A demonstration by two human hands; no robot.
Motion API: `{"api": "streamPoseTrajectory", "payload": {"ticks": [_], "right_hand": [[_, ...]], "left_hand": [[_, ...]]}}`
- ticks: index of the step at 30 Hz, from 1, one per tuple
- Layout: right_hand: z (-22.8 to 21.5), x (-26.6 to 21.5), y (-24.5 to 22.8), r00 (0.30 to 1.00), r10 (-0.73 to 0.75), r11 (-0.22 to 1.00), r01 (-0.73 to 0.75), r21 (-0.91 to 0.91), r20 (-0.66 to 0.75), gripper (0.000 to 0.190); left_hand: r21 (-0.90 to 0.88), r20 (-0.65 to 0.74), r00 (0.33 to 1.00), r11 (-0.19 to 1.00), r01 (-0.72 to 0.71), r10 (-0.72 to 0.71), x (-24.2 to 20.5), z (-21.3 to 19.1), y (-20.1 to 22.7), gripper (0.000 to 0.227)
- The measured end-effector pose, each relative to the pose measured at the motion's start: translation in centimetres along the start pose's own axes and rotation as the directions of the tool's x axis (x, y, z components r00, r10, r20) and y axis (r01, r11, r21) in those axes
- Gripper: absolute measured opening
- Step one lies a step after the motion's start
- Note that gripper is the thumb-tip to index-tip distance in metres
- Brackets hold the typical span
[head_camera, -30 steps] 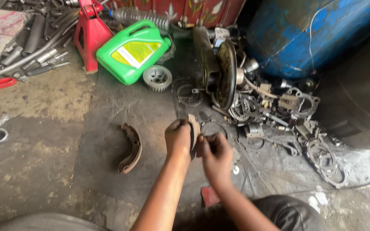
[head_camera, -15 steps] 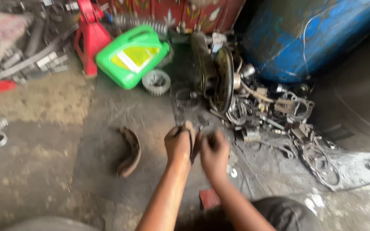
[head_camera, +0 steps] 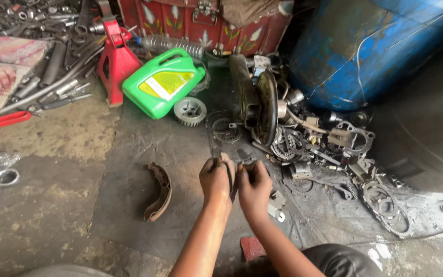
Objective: The person cleans the friction material of two brake shoes by hand using a piece of sandpaper. They rub the sandpaper against the surface of each shoe while sitting on the floor.
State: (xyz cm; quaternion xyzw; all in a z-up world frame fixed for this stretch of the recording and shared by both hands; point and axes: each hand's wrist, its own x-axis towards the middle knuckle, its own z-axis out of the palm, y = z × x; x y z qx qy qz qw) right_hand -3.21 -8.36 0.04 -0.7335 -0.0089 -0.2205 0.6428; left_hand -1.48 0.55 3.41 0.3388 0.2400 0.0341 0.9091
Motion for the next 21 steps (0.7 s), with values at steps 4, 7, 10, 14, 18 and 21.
{"api": "streamPoseTrajectory", "payload": {"ticks": [4,7,10,14,18,21], "right_hand": [[1.1,-1.9,-0.8,0.996,-0.064,0.989,0.056,-0.137,-0.057,0.026],[0.4,-1.7,-1.1,0.998,-0.023,0.999,0.020,-0.039,-0.054,0.024],[0.2,-2.1,-1.5,0.986,0.165,0.977,-0.162,0.136,-0.008,0.018],[0.4,-0.8,-1.4,0.999,-0.027,0.998,0.023,-0.066,-0.047,0.024],[-0.3,-0.3,-0.8,0.996,0.093,0.996,-0.093,-0.009,0.005,0.032],[0.0,-3.2,-2.0,0.987,0.118,0.986,-0.129,0.103,0.106,0.014]], "left_hand": [[-0.042,-0.115,0.991,0.997,-0.071,0.065,1.4,0.2,0.4,0.031],[0.201,-0.102,0.954,0.946,-0.256,0.280,1.2,-0.5,-1.8,0.030],[0.175,-0.125,0.965,0.963,-0.206,0.230,0.6,-1.6,-1.7,0.028],[-0.049,-0.198,0.980,0.999,0.022,-0.031,0.2,0.1,0.2,0.027],[0.085,-0.102,0.982,0.985,-0.148,0.157,-0.7,-0.7,-1.0,0.025],[0.023,-0.120,0.992,0.999,-0.046,0.049,0.3,0.3,0.7,0.025]]}}
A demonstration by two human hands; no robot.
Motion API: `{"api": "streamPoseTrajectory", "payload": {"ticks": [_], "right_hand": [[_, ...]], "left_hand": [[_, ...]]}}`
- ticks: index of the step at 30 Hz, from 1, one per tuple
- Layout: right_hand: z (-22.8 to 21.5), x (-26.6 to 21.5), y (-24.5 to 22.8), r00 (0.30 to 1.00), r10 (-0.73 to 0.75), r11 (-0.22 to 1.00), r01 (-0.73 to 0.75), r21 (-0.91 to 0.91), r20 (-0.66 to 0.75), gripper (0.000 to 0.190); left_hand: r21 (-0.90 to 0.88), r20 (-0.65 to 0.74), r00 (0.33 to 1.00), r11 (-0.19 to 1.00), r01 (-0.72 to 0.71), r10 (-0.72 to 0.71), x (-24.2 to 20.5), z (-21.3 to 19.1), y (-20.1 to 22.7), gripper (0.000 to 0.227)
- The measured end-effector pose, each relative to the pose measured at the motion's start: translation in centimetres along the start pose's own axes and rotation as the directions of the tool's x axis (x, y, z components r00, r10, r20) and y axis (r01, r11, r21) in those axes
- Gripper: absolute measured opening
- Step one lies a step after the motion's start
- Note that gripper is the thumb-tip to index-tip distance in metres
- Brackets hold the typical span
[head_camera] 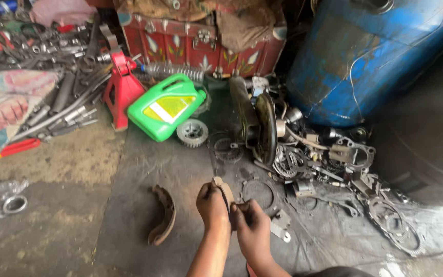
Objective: The person cleans the friction material of two brake shoes by hand using a piece of sandpaper. They rub the sandpaper against the surface of each shoe while sitting on the floor.
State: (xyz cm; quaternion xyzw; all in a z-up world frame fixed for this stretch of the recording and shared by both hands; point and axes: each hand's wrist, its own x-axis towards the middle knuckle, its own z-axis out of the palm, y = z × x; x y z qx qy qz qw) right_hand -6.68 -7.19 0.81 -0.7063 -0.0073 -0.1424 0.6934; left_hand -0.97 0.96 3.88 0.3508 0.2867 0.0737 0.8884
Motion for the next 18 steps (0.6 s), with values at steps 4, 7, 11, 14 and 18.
{"api": "streamPoseTrajectory", "payload": {"ticks": [4,7,11,14,18], "right_hand": [[-1.2,4.2,-0.1,0.957,-0.284,0.924,0.256,-0.283,-0.061,0.028],[-0.9,3.1,-0.9,0.986,-0.159,0.971,0.147,-0.189,-0.051,0.027],[-1.2,4.2,-1.4,0.988,-0.157,0.979,0.157,-0.130,0.016,0.027],[-2.1,3.8,-0.7,0.977,-0.214,0.966,0.212,-0.148,0.001,0.030],[-1.0,0.2,-1.4,0.996,0.032,0.999,-0.030,-0.028,0.085,0.019]], "left_hand": [[0.068,0.053,0.994,0.993,-0.096,0.093,-0.5,-0.5,-2.3,0.025],[0.085,0.001,0.999,0.995,-0.046,0.046,-0.7,-0.9,-1.9,0.025],[-0.106,0.107,0.994,0.994,0.018,-0.006,-0.7,0.3,-1.6,0.024],[-0.001,0.158,0.984,0.997,-0.083,0.082,-1.1,-0.2,-2.2,0.024],[-0.050,0.116,0.992,0.998,0.049,-0.043,-1.1,-0.5,0.4,0.020]]}}
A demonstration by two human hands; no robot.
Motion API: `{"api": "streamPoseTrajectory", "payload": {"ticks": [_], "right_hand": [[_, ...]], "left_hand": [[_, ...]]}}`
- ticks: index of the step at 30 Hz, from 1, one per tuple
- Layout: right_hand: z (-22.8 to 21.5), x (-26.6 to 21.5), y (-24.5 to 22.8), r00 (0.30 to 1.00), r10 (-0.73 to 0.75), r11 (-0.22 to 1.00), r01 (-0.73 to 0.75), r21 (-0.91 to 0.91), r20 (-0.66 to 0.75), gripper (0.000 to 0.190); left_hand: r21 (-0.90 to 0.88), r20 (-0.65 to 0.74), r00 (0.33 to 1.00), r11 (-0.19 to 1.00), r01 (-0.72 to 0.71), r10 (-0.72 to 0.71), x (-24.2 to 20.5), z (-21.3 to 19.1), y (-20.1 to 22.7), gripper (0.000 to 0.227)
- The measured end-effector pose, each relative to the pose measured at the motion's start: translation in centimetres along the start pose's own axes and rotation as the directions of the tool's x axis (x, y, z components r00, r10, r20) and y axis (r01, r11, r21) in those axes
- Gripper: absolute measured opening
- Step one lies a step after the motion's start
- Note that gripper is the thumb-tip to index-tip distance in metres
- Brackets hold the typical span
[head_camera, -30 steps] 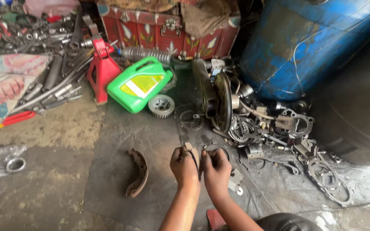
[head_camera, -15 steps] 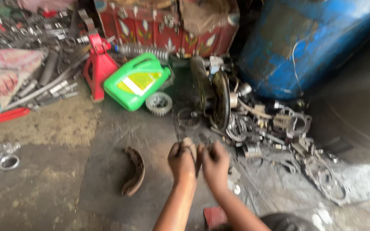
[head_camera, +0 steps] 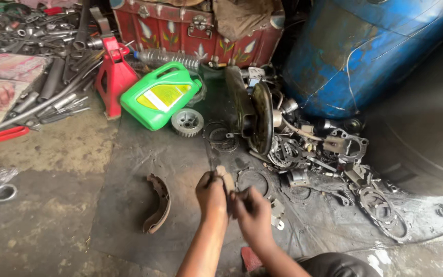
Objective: The person cleans the friction material of two brake shoes by hand using a piece of sandpaper. They rub the sandpaper against the surface of each shoe while sitting on the floor.
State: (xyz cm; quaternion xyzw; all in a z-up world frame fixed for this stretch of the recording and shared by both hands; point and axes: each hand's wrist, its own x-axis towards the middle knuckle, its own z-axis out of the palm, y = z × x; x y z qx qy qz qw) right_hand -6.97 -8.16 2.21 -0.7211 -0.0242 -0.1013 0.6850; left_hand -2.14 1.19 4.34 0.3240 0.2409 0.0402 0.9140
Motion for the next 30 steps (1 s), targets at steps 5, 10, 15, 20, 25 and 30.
{"api": "streamPoseTrajectory", "payload": {"ticks": [5,10,15,20,25,30], "right_hand": [[-1.7,2.1,0.0,0.923,-0.382,0.894,0.356,-0.271,-0.048,0.022],[-1.2,1.0,-1.8,0.990,-0.132,0.975,0.120,-0.186,-0.056,0.019],[-1.0,0.4,-0.8,0.960,-0.277,0.942,0.261,-0.212,-0.048,0.028],[0.3,1.6,-1.5,0.949,-0.310,0.891,0.268,-0.366,-0.061,0.023],[0.5,-0.5,0.2,0.966,-0.258,0.950,0.255,-0.179,0.006,0.018],[0.6,2.7,0.2,0.970,-0.237,0.966,0.229,-0.120,-0.060,0.026]], "left_hand": [[-0.028,0.111,0.990,0.996,-0.089,0.092,-0.4,0.0,-2.1,0.024],[-0.062,0.094,0.994,0.997,-0.043,0.049,-0.7,1.9,0.1,0.019],[0.021,0.049,0.992,0.993,-0.118,0.117,-1.4,0.4,0.3,0.021],[0.053,0.011,0.980,0.978,-0.201,0.200,-0.7,0.2,0.3,0.026],[0.027,-0.114,0.993,0.999,-0.023,0.026,-1.0,-1.9,-0.2,0.026],[0.057,0.022,0.960,0.958,-0.280,0.279,0.4,-0.8,-0.3,0.019]]}}
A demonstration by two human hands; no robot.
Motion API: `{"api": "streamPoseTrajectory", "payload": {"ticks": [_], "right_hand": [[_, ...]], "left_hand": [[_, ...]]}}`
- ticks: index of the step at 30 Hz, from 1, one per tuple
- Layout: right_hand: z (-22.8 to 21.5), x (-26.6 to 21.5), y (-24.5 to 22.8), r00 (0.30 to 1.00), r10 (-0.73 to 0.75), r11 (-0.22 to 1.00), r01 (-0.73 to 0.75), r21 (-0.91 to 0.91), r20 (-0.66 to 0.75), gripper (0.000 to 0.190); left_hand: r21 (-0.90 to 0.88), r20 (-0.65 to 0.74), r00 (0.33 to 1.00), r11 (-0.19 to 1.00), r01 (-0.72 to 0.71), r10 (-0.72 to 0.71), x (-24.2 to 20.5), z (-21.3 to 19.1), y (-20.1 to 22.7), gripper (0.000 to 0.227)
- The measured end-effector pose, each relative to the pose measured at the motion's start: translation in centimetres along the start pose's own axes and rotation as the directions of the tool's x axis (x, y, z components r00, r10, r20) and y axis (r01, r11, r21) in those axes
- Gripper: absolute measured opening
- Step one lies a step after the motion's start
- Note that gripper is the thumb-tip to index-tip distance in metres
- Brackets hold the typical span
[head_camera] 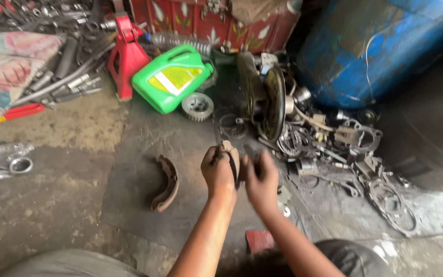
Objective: The person cleans the friction material of two brake shoes by hand using a piece of sandpaper. They rub the sandpaper against the surface of each shoe while sitting on the floor.
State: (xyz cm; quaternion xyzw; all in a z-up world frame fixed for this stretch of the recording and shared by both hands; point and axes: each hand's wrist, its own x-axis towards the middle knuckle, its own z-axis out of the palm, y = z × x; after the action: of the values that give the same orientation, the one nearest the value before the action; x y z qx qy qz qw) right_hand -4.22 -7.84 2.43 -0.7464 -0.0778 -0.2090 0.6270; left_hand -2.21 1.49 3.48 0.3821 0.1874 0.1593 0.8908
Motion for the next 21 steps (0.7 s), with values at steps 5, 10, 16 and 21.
{"api": "streamPoseTrajectory", "payload": {"ticks": [5,10,16,21], "right_hand": [[-0.9,-2.4,-1.8,1.000,-0.020,0.993,0.021,-0.113,0.004,0.019],[-2.3,0.4,-1.3,0.983,-0.183,0.955,0.178,-0.238,0.001,0.027],[-1.8,-1.8,-3.2,0.996,0.080,0.996,-0.079,-0.031,0.033,0.022],[-2.5,1.0,-2.5,0.999,-0.027,1.000,0.026,0.004,0.046,0.025]], "left_hand": [[-0.080,-0.158,0.906,0.919,0.385,-0.393,-1.5,1.3,2.4,0.017],[-0.158,0.065,0.985,0.973,0.169,-0.161,-2.2,1.3,-0.7,0.021],[-0.125,0.005,0.961,0.953,0.275,-0.277,-2.0,2.0,1.4,0.020],[-0.122,0.042,0.980,0.973,0.196,-0.193,-2.6,1.1,-0.7,0.016]]}}
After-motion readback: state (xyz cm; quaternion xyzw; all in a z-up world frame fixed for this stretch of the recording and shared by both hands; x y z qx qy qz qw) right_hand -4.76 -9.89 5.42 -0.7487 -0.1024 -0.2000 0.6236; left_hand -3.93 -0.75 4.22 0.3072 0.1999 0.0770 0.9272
